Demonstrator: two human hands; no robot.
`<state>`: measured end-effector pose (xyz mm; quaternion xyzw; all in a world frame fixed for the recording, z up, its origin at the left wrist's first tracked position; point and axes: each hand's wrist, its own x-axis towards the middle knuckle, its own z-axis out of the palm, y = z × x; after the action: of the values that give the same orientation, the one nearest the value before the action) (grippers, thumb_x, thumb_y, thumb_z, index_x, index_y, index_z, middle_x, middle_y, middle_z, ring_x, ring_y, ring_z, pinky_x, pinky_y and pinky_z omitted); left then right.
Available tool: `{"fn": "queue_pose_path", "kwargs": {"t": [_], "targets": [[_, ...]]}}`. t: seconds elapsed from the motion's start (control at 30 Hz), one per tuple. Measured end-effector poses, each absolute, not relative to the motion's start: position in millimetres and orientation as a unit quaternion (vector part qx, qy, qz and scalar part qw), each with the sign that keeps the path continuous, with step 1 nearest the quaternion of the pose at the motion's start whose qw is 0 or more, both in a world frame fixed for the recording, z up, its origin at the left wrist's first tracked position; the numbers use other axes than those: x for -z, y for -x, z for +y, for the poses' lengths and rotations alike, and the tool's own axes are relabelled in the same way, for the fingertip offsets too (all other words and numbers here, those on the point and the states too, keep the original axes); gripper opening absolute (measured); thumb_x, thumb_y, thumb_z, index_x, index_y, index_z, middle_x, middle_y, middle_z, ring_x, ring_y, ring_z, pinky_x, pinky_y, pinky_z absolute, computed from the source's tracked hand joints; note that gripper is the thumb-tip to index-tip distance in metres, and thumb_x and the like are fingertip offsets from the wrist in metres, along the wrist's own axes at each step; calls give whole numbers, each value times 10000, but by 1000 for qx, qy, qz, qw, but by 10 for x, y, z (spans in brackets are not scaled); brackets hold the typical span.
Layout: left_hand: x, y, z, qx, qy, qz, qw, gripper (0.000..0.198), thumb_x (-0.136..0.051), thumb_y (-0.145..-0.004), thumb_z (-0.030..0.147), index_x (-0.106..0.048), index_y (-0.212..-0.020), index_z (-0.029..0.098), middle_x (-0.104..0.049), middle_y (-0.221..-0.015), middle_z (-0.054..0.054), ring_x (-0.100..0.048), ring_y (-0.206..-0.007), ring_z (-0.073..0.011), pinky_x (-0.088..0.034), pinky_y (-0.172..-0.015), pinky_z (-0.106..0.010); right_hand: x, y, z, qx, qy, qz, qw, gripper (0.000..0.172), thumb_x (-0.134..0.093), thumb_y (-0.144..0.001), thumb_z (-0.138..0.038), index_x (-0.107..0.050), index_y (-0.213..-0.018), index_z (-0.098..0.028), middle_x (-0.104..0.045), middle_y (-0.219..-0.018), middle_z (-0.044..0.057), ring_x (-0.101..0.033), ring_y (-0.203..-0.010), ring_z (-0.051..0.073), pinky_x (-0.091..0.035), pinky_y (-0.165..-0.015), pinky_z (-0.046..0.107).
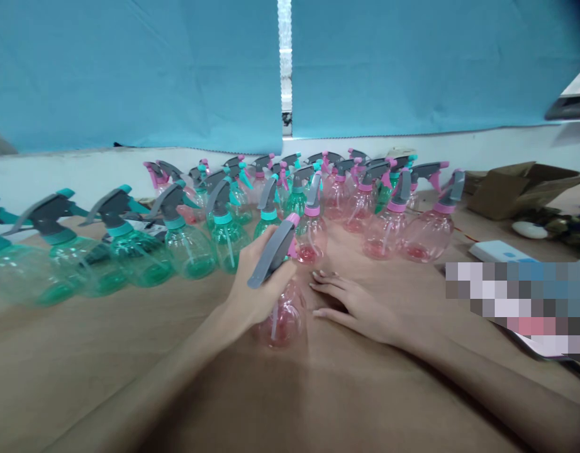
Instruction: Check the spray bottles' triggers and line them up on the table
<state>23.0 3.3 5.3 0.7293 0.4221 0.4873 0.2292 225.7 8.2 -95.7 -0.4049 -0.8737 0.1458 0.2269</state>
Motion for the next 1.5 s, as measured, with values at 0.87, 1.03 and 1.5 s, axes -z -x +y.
{"fn": "queue_pose_path", "kwargs": {"t": [0.87,1.03,1.5], "targets": [[138,-171,12,-494,-702,457,231,170,-570,-771,204,-617,-934,223,-497,-689,42,-444,-591,-110,-399,-553,-232,955,-2259,93,-146,395,-877,230,577,-460,-876,-566,-488,-1310,-186,-484,-1375,117,-418,-1284,268,-348,-1054,481],[137,-176,-11,-488,-706,462,225,194,-584,-784,243,-621,-974,222,-488,-657,47,-427,-569,-107,-392,-533,-226,963,-2261,100,-152,394,-878,225,570,-466,-877,-558,-468,-1327,-207,-492,-1370,108,-419,-1282,272,-357,-1046,489],[102,-196,-27,-458,-729,444,250,391,-553,-814,259,-553,-1205,241,-687,-908,-22,-629,-813,-184,-505,-680,-297,765,-2206,21,-170,391,-876,224,719,-562,-790,-607,-391,-1370,-218,-468,-1380,129,-456,-1242,309,-378,-1010,507]]}}
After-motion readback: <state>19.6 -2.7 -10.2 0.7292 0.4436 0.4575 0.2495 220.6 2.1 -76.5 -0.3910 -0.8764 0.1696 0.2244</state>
